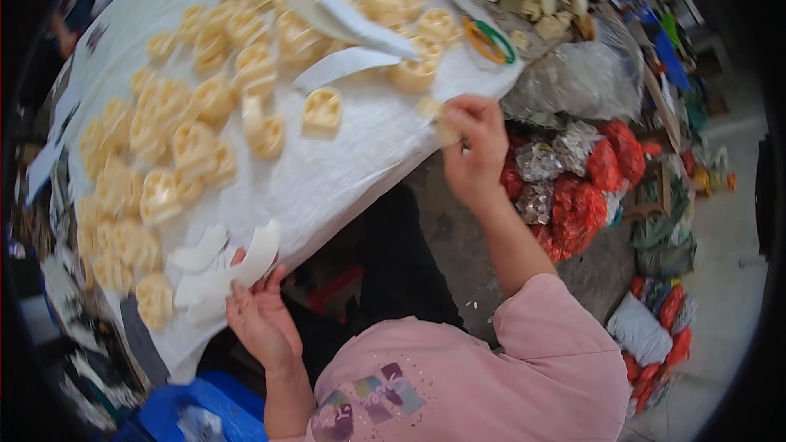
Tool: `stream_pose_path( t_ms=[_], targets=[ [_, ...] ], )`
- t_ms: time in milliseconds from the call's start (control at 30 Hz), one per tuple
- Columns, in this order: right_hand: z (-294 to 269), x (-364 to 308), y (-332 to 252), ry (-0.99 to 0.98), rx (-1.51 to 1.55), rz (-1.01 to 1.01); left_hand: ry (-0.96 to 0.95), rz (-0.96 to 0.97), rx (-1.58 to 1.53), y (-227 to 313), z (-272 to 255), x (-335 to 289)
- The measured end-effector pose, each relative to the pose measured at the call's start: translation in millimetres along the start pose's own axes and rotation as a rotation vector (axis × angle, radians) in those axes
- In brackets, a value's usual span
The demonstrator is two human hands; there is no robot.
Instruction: Manually assembling and preparing rubber or plastic shoe component molds and inserts.
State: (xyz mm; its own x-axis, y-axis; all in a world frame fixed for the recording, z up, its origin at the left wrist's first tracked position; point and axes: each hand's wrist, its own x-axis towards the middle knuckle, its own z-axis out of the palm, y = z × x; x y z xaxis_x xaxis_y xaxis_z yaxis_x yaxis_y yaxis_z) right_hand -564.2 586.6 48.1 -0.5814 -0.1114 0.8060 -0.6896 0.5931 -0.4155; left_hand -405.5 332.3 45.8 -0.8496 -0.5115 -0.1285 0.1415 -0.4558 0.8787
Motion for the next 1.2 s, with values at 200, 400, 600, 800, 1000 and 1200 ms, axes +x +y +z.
stream_pose_path(
  t_ms=[200, 400, 600, 800, 1000, 1200],
  targets=[
    [-82, 29, 158, 0.168, -0.389, 0.192, -0.145, -0.040, 0.151, -14, 36, 20],
    [-95, 40, 248, 0.142, -0.547, 0.210, -0.271, 0.018, 0.304, -39, 63, 48],
    [-110, 54, 236, -0.109, -0.535, 0.282, -0.416, 0.089, 0.585, -60, 59, 74],
    [-116, 55, 239, -0.171, -0.346, 0.455, -0.512, 0.322, 0.947, -63, 110, 85],
    [-119, 63, 247, -0.329, -0.239, 0.567, -0.344, 0.075, 0.930, -75, 89, 70],
    [-125, 102, 244, -0.355, -0.224, 0.659, -0.332, 0.049, 1.040, -63, 111, 69]
  ],
)
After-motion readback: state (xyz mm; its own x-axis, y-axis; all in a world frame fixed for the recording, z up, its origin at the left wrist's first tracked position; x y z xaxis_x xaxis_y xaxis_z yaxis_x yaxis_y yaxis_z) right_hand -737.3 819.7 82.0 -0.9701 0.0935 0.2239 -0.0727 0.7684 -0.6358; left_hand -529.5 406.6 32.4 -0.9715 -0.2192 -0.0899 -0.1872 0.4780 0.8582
